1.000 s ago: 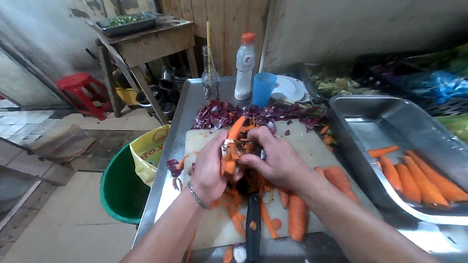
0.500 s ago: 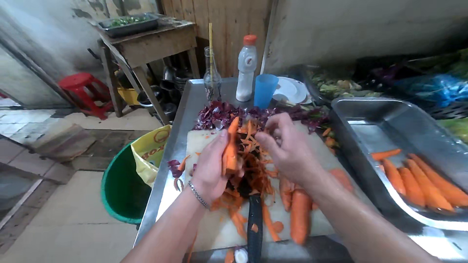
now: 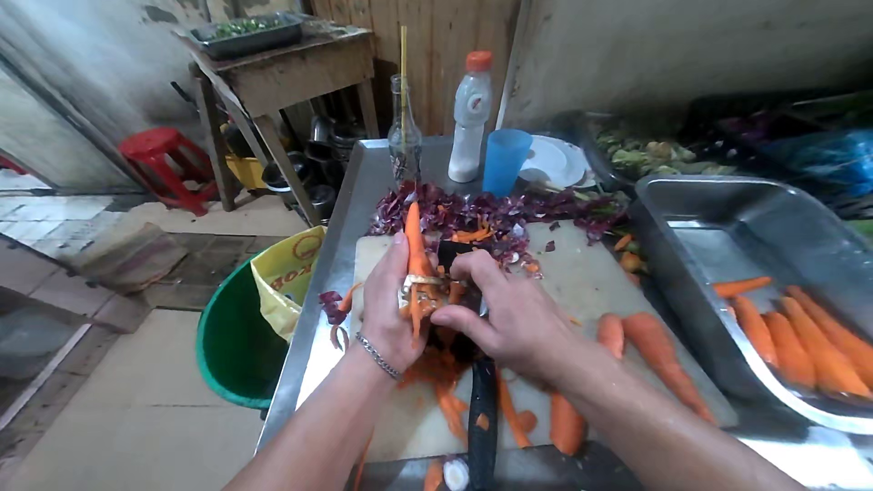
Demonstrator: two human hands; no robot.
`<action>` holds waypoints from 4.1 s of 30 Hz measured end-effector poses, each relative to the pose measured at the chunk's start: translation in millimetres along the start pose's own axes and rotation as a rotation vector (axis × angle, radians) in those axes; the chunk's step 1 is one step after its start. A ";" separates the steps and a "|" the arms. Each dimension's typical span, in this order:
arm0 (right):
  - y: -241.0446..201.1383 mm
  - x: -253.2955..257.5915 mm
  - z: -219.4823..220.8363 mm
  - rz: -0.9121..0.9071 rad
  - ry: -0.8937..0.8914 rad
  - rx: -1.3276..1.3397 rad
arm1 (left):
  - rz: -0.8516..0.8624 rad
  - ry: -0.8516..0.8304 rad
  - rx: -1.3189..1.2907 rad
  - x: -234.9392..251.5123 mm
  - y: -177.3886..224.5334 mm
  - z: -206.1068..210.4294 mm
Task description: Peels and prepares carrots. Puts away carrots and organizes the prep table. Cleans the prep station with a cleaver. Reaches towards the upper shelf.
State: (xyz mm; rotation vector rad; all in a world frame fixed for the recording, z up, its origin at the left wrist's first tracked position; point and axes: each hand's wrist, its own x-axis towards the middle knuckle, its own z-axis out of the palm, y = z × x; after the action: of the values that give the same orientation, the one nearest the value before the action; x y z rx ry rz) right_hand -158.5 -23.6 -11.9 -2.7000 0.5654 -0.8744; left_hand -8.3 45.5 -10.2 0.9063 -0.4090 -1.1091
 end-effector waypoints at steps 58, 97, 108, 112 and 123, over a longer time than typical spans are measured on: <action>13.4 2.5 -9.1 0.249 -0.012 0.114 | 0.061 0.011 0.202 -2.4 3.6 9.0; 60.3 8.9 -20.9 0.141 0.107 -0.002 | -0.223 -0.231 0.276 -12.1 2.8 13.0; 11.8 -0.5 -18.1 0.090 -0.056 0.146 | -0.166 -0.105 0.208 -6.9 4.5 3.8; 13.7 -1.0 -10.4 0.015 -0.083 0.079 | -0.169 -0.139 0.217 -8.8 3.4 2.6; 57.0 10.2 -23.3 0.184 0.086 0.004 | -0.276 -0.294 0.259 -11.0 2.4 9.5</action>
State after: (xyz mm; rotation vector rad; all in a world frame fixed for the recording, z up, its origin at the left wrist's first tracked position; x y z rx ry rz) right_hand -181.3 -81.7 -8.0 -2.5661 0.8142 -0.9431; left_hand -18.1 51.8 -1.2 1.0510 -0.6967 -1.4744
